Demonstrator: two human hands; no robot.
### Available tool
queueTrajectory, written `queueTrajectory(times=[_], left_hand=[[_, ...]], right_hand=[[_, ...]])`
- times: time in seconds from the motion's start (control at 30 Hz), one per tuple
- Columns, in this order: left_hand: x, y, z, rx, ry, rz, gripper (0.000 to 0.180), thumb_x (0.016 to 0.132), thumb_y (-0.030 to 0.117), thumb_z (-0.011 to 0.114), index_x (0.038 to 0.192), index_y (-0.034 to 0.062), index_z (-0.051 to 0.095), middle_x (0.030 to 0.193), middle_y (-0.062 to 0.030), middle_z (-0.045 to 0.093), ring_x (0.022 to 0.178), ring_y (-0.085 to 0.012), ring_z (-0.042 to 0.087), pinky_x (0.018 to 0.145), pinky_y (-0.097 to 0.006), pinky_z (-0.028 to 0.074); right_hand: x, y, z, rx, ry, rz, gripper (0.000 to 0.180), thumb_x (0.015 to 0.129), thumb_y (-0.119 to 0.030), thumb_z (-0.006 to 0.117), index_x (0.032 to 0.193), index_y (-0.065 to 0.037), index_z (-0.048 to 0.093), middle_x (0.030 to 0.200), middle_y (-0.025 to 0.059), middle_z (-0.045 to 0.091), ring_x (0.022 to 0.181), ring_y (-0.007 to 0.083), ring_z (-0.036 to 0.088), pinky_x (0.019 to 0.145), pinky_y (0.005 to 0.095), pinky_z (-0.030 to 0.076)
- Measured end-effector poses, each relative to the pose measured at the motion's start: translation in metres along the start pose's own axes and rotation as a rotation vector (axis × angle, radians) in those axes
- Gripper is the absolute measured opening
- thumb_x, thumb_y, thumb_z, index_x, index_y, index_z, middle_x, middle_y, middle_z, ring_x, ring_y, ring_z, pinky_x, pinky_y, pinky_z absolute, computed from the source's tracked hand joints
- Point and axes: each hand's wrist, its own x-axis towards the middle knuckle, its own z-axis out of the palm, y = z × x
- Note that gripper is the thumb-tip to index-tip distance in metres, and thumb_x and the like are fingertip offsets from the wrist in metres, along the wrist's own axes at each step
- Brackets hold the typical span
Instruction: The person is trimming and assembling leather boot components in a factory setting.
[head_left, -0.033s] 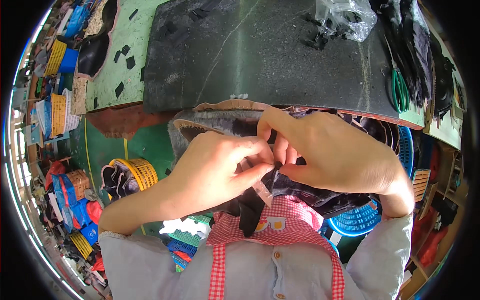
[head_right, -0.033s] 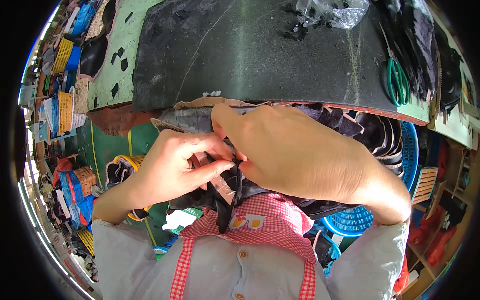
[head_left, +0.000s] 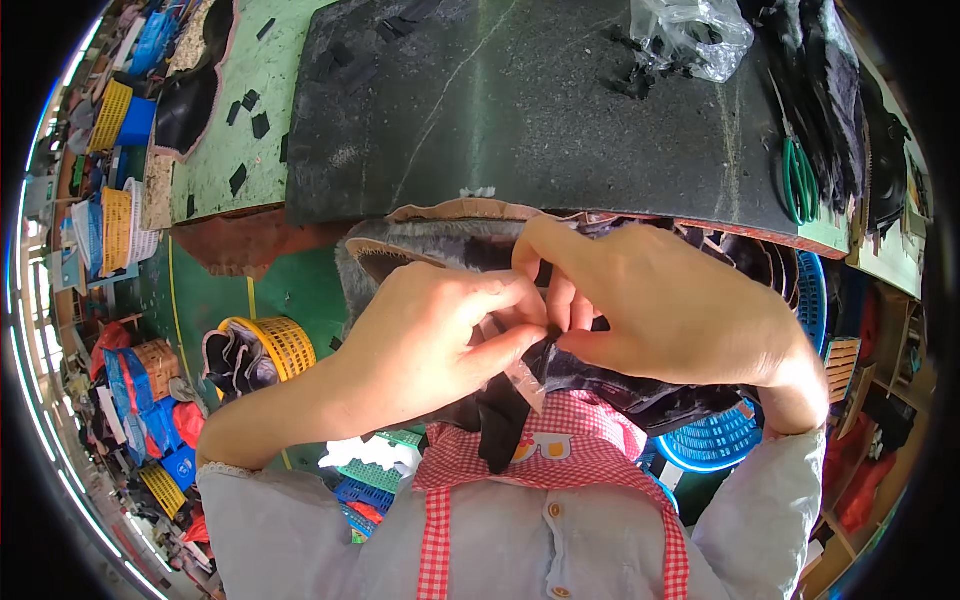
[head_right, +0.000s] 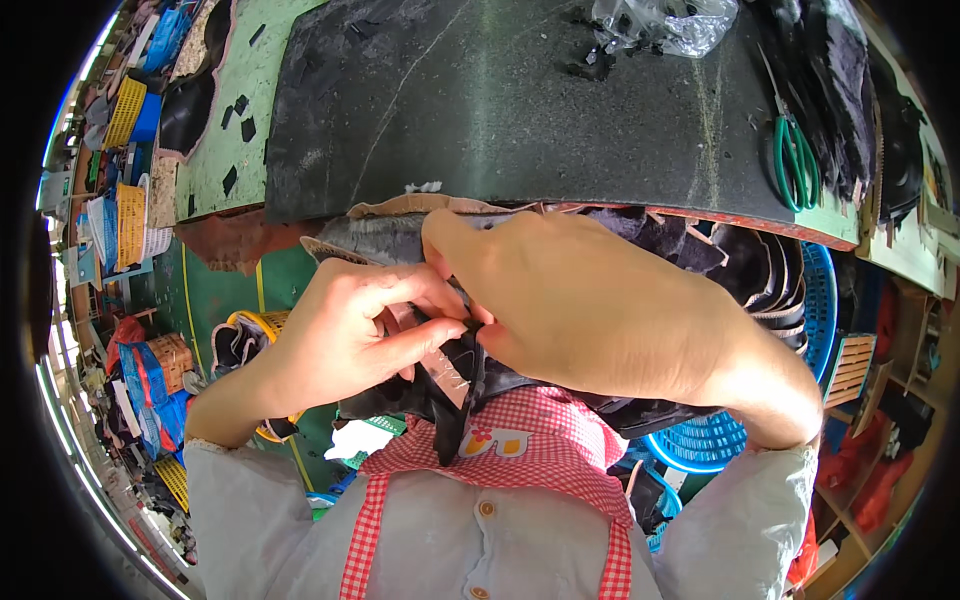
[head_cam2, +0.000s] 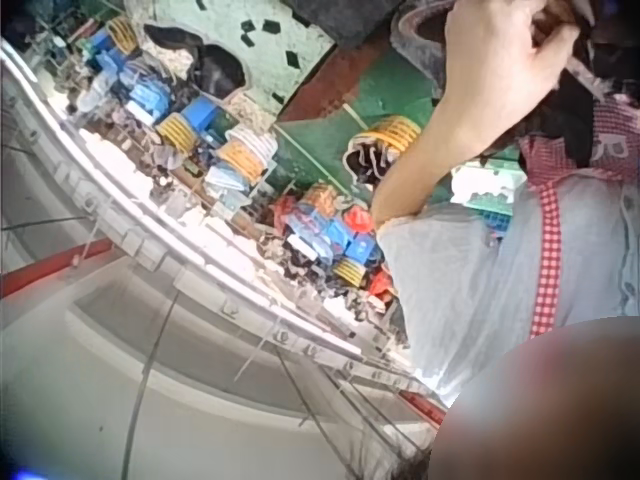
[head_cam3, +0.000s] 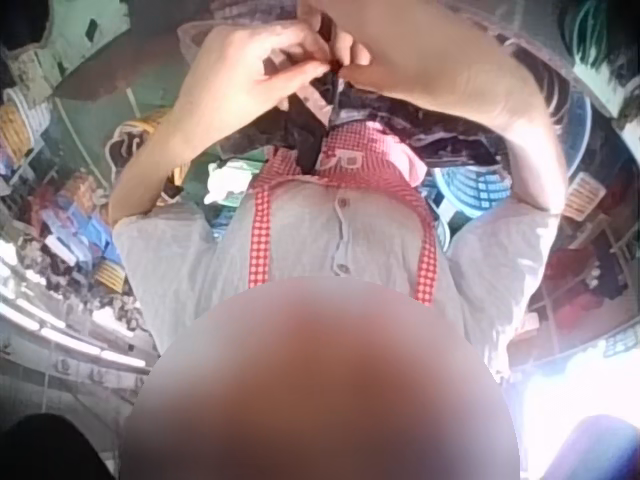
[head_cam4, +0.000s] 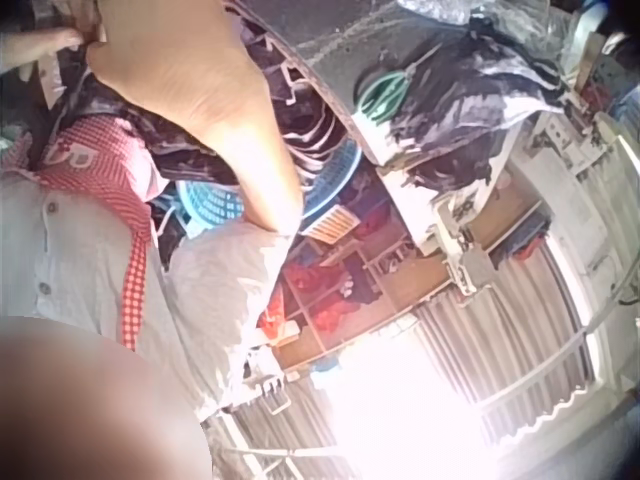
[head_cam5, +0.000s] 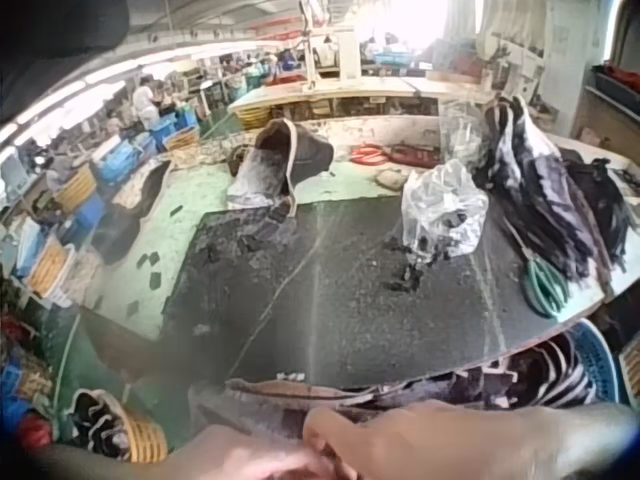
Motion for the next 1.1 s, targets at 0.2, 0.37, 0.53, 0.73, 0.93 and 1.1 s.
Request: queueTrajectory(times=[0.2, 0.37, 0.53, 0.73, 0.93, 1.1], left_hand=[[-0.003, -0.003, -0.005, -0.144, -0.043, -0.092, 0.006, 0.091, 0.0, 0.064, 0.096, -0.0007, 0.061, 0.086, -0.0036, 0.07, 0.062, -0.0053, 0.064, 0.048, -0.02, 0.047], [-0.013, -0.014, -0.016, -0.216, -0.033, -0.147, 0.005, 0.093, -0.002, 0.06, 0.096, -0.0016, 0.057, 0.085, -0.0024, 0.064, 0.078, -0.005, 0.063, 0.065, -0.02, 0.05], [-0.012, -0.016, -0.026, -0.217, -0.101, -0.19, 0.006, 0.093, -0.003, 0.061, 0.096, -0.0031, 0.056, 0.089, -0.0037, 0.063, 0.089, -0.0083, 0.065, 0.077, -0.022, 0.051], [-0.021, -0.017, -0.019, -0.213, -0.095, -0.11, 0.006, 0.092, -0.003, 0.062, 0.096, -0.0032, 0.057, 0.09, -0.0045, 0.066, 0.087, -0.0089, 0.066, 0.077, -0.023, 0.052], [-0.029, -0.014, -0.011, -0.196, -0.092, -0.031, 0.009, 0.088, -0.007, 0.064, 0.094, -0.003, 0.059, 0.092, -0.0101, 0.069, 0.085, -0.0124, 0.068, 0.075, -0.026, 0.053], [-0.034, -0.018, -0.02, -0.225, -0.115, -0.026, 0.011, 0.088, -0.009, 0.063, 0.096, -0.0035, 0.059, 0.095, -0.0109, 0.07, 0.084, -0.0118, 0.068, 0.075, -0.026, 0.053]], right_hand=[[-0.018, 0.021, 0.016, 0.445, 0.099, 0.049, 0.029, 0.088, -0.011, 0.068, 0.107, 0.002, 0.05, 0.08, 0.0154, 0.069, 0.074, 0.0219, 0.07, 0.064, 0.0337, 0.053], [-0.126, 0.044, 0.018, 0.508, -0.075, 0.659, 0.033, 0.095, -0.029, 0.064, 0.084, 0.001, 0.074, 0.069, 0.0081, 0.07, 0.064, 0.0116, 0.069, 0.058, 0.0255, 0.054], [-0.158, 0.078, 0.103, 0.458, 0.522, 0.818, 0.03, 0.088, -0.025, 0.073, 0.09, 0.005, 0.071, 0.07, 0.0085, 0.07, 0.062, 0.0116, 0.067, 0.057, 0.0243, 0.05], [-0.098, 0.068, 0.091, 0.094, 1.066, 0.123, 0.014, 0.071, -0.002, 0.071, 0.086, -0.003, 0.069, 0.094, 0.007, 0.061, 0.07, 0.0124, 0.054, 0.055, 0.0243, 0.043], [-0.014, 0.033, 0.091, -0.176, 0.49, -0.025, 0.052, 0.064, 0.0, 0.074, 0.112, -0.003, 0.055, 0.119, 0.0169, 0.051, 0.087, 0.0354, 0.066, 0.072, 0.0417, 0.056], [-0.003, 0.035, 0.073, -0.148, 0.497, -0.188, 0.063, 0.073, -0.01, 0.075, 0.131, -0.003, 0.049, 0.121, 0.0158, 0.053, 0.089, 0.034, 0.067, 0.07, 0.0402, 0.057]])
